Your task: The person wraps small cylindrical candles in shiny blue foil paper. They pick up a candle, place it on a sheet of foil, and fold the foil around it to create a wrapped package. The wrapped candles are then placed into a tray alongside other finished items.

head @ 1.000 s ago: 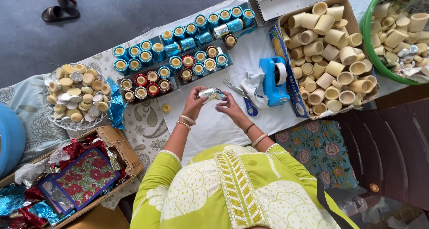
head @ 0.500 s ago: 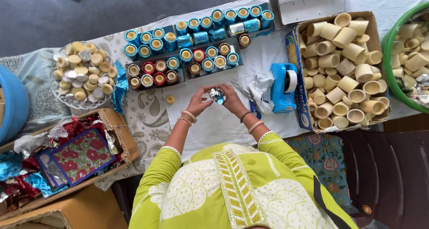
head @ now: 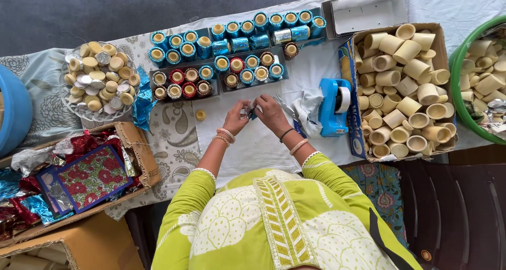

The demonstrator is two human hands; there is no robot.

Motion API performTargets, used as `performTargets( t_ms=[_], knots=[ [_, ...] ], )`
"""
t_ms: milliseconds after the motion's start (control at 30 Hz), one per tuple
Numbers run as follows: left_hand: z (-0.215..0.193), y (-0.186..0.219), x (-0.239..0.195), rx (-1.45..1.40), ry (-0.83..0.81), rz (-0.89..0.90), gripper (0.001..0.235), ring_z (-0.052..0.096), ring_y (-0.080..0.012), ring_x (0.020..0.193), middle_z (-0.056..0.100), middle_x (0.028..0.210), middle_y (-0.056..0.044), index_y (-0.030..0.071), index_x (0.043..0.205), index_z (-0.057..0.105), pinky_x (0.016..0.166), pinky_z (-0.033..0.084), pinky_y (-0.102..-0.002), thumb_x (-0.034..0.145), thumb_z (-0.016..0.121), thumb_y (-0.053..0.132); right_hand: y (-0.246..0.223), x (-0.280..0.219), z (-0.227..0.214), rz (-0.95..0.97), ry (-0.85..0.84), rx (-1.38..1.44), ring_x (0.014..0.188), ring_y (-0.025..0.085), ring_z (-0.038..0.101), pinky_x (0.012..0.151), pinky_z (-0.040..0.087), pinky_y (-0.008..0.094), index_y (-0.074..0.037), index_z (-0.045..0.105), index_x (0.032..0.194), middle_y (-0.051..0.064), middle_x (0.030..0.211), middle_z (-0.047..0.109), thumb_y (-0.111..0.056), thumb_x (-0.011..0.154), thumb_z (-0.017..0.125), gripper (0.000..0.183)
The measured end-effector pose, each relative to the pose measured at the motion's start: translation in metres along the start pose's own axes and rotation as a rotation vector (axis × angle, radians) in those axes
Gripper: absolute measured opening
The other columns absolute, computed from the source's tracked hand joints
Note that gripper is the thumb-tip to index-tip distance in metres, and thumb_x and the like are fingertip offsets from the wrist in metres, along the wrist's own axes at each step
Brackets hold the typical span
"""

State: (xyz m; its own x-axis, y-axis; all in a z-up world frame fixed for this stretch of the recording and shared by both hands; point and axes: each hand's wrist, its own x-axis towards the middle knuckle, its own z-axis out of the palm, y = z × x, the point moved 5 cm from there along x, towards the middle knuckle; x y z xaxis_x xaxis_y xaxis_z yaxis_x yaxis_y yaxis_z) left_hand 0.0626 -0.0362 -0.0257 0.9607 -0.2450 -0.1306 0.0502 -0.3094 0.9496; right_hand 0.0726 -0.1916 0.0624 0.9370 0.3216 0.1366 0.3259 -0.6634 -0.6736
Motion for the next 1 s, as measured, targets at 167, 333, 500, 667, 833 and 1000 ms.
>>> performTargets(
  t_ms=[167,333,500,667,833,1000],
  knots=[
    [0.001,-0.010,0.003,-0.003,0.004,0.002,0.050,0.066,-0.0215,0.121,0.066,0.129,-0.006,0.011,0.128,0.060,0.091,0.062,-0.033,0.081,0.064,-0.006,0.026,-0.003,0.011,0.206,0.055,0.242,0.088,0.030,0.068,0.076,0.056,0.039,-0.005,0.062,0.102,0.011,0.098,0.066,-0.012,0.097,0.067,0.010],
    [-0.003,0.005,0.003,0.010,0.022,-0.012,0.045,0.067,-0.0209,0.115,0.066,0.125,-0.006,0.011,0.126,0.062,0.087,0.062,-0.033,0.084,0.068,-0.001,0.069,-0.023,0.028,0.470,0.097,0.684,0.076,0.016,0.071,0.066,0.062,0.030,-0.006,0.057,0.108,0.005,0.093,0.067,-0.008,0.100,0.057,0.008],
    [-0.004,0.005,0.009,0.113,0.057,0.077,0.034,0.071,-0.0230,0.108,0.069,0.116,-0.008,0.010,0.119,0.062,0.082,0.060,-0.033,0.087,0.063,-0.003,0.057,-0.041,0.026,0.266,0.022,0.530,0.091,0.015,0.070,0.073,0.061,0.029,-0.005,0.054,0.113,0.005,0.107,0.064,0.006,0.085,0.066,0.033],
    [-0.009,0.006,0.009,0.191,0.069,0.060,0.031,0.072,-0.0273,0.107,0.069,0.111,-0.010,0.009,0.119,0.056,0.087,0.057,-0.037,0.092,0.062,-0.003,0.041,-0.033,0.033,0.241,-0.007,0.545,0.101,0.016,0.064,0.080,0.060,0.029,-0.009,0.053,0.127,0.004,0.121,0.057,0.004,0.078,0.077,0.056],
    [-0.022,0.048,0.005,-0.030,-0.049,0.095,0.048,0.063,-0.0323,0.113,0.063,0.120,-0.012,0.009,0.120,0.056,0.085,0.057,-0.037,0.076,0.068,-0.005,0.046,-0.027,0.038,0.227,-0.021,0.532,0.102,0.016,0.065,0.084,0.061,0.028,-0.012,0.056,0.133,0.002,0.124,0.057,-0.001,0.079,0.083,0.061],
    [-0.025,0.055,0.006,0.369,-0.125,0.359,0.037,0.057,-0.0363,0.124,0.060,0.135,-0.011,0.016,0.104,0.068,0.099,0.053,-0.043,0.073,0.070,-0.005,0.052,-0.028,0.039,0.286,-0.067,0.590,0.103,0.015,0.067,0.086,0.061,0.029,-0.013,0.058,0.131,0.002,0.122,0.062,-0.004,0.081,0.085,0.057]
  ],
)
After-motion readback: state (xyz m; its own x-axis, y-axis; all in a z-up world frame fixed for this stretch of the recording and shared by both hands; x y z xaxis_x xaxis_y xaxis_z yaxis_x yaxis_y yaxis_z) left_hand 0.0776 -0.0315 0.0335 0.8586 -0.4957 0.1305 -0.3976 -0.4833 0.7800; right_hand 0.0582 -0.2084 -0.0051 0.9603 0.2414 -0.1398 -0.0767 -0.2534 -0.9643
